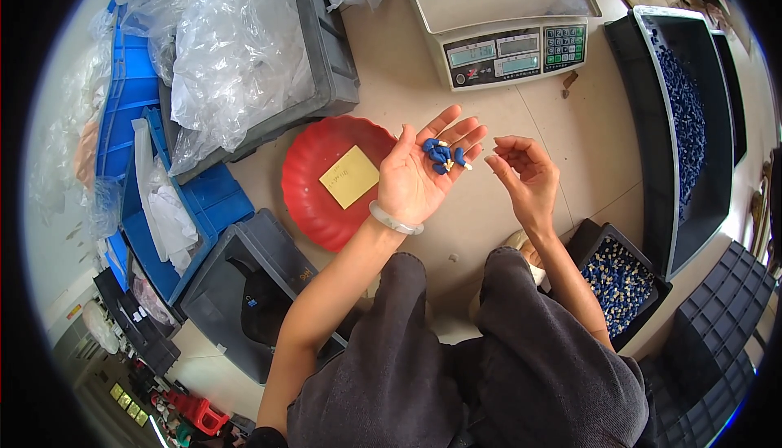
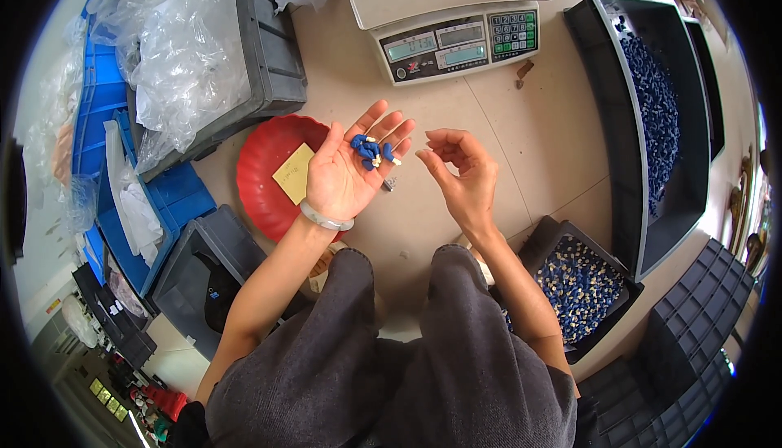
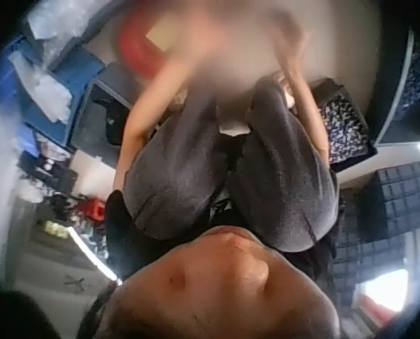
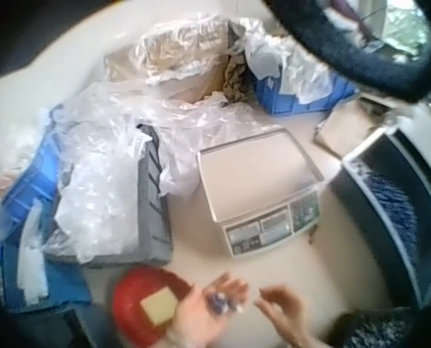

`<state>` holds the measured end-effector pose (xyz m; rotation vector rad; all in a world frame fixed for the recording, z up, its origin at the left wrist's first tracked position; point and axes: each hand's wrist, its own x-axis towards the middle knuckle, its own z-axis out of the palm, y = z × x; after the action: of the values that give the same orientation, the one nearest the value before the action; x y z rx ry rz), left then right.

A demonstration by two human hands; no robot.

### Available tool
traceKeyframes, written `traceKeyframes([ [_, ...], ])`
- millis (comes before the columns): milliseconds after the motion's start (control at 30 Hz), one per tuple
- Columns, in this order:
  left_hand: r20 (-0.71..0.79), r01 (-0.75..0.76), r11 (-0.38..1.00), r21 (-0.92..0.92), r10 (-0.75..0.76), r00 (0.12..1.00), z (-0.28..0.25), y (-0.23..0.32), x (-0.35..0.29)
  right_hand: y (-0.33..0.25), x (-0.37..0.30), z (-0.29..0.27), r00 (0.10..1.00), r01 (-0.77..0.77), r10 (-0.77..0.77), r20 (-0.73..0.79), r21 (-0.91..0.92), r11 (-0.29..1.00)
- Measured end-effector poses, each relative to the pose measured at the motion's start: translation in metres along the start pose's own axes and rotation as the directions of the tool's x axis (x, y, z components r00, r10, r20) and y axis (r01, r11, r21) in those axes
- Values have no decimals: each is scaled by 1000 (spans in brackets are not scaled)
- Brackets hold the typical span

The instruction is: The person sorts small blue and yellow plastic parts using a digital scale.

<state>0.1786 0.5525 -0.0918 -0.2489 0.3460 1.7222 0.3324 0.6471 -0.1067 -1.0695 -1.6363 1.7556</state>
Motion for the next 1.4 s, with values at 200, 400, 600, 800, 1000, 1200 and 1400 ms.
traceKeyframes([
  [200, 2, 5, 1000, 7, -5, 1000, 0, 1, 0, 1, -3, 5, 1000, 0, 0, -18, 19, 1000],
  [400, -28, 9, 999, 40, -8, 1000, -4, 0, 1, 3, -4, 8, 999, 20, -19, -26, 20, 1000],
  [600, -110, 44, 993, 106, -32, 993, -10, -5, 1, -13, -4, 10, 956, 289, -267, 120, -253, 923],
  [800, -136, 126, 979, 162, -104, 985, -9, -10, 1, -15, -6, 20, 894, 442, -364, 260, -388, 809],
  [1000, -188, 164, 974, 158, -134, 973, -17, -9, 2, -1, -2, 13, 891, 449, -364, 272, -412, 793],
  [1200, -204, 163, 968, 190, -124, 971, -20, -10, 6, -9, 4, 13, 910, 410, -321, 262, -449, 794],
  [1400, -214, 165, 981, 102, -140, 967, -37, -4, 4, -4, 38, -17, 881, 367, -472, -39, -574, 732],
])
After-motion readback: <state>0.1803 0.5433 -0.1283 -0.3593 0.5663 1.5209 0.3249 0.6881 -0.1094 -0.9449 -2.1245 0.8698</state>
